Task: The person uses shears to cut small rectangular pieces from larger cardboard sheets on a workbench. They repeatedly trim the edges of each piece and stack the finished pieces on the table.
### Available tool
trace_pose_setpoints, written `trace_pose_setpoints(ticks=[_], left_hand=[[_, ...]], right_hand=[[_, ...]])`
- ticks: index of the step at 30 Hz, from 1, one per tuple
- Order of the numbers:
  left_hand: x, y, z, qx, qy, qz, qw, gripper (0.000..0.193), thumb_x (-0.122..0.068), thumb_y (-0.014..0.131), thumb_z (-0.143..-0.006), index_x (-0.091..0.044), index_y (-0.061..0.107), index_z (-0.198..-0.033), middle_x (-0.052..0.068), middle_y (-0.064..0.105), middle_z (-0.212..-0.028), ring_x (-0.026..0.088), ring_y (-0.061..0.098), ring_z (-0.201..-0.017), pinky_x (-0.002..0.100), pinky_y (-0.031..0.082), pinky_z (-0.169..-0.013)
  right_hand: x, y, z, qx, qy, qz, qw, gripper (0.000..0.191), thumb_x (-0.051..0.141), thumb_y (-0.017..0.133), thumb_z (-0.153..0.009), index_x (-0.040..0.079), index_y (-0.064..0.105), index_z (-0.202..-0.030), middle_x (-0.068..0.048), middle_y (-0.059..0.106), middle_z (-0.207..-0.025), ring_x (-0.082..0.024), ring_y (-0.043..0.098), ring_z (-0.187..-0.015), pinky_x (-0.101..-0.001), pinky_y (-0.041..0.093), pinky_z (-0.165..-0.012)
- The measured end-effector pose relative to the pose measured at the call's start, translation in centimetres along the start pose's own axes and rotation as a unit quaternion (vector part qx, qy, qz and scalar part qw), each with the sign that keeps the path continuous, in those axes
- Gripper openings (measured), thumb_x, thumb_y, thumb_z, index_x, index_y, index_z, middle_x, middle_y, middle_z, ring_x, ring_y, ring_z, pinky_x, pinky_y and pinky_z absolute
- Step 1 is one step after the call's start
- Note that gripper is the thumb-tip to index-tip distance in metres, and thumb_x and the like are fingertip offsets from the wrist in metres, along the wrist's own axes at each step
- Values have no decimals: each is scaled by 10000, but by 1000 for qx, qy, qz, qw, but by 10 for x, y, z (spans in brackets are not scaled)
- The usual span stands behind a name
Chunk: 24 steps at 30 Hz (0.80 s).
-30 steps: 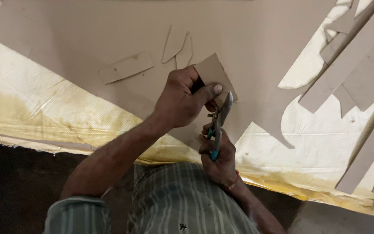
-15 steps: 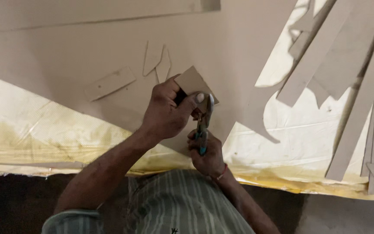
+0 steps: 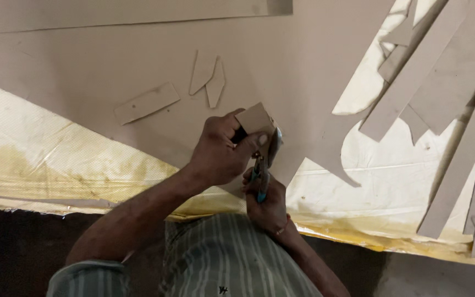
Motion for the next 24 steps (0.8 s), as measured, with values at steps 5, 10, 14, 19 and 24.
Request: trace_pose_setpoints(ticks=[5,10,14,19,24], left_hand=[[26,6,-4,34,-50,-75,995,137,-114,742,-935,7,678,-945,103,706,-741,150,663,-667,304,556,-585],[46,-38,-16,-59,-102,-13,993,267,-178,738,-966,35,585,-916,99,717,-758,121,735,-654,289,626,-558],[62,-102,-24,-79,-186,-86,976,326,-154,766,-925,78,580,-1061,120,713,-756,139,716,-632,302,615,-540],[69,-134,-37,-109,-196,-160,961,672,-101,780,-844,-83,498,-1454,109,725,-746,156,702,-596,300,605,-530],[74,-105,-76,-32,-136,-300,944,752,-178,832,-806,-102,501,-1476,113,754,-784,223,766,-689,364,623,-729]], right_hand=[[-36,3,-3,-16,65,-22,998,81,-63,621,-804,-2,610,-858,-91,643,-826,-161,609,-692,-311,518,-615],[-69,3,0,33,157,-101,982,130,-30,588,-758,-7,654,-868,-97,697,-889,-162,612,-660,-304,525,-574],[-80,-16,13,-10,194,-255,947,181,7,593,-774,-25,715,-903,-125,714,-1098,-182,715,-819,-319,613,-648],[-84,-64,27,-96,190,-205,955,216,-14,542,-776,-47,722,-890,-144,689,-1150,-179,700,-829,-311,589,-600],[-93,-69,32,-92,204,-237,945,191,-47,544,-787,-56,713,-876,-165,704,-1132,-188,693,-771,-303,546,-579]])
Point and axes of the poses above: each hand's wrist, its own z-axis away from the middle knuckle, its own y-axis out of the palm, x = y × z, the point moved 8 cm from there along -z, towards the middle knuckle
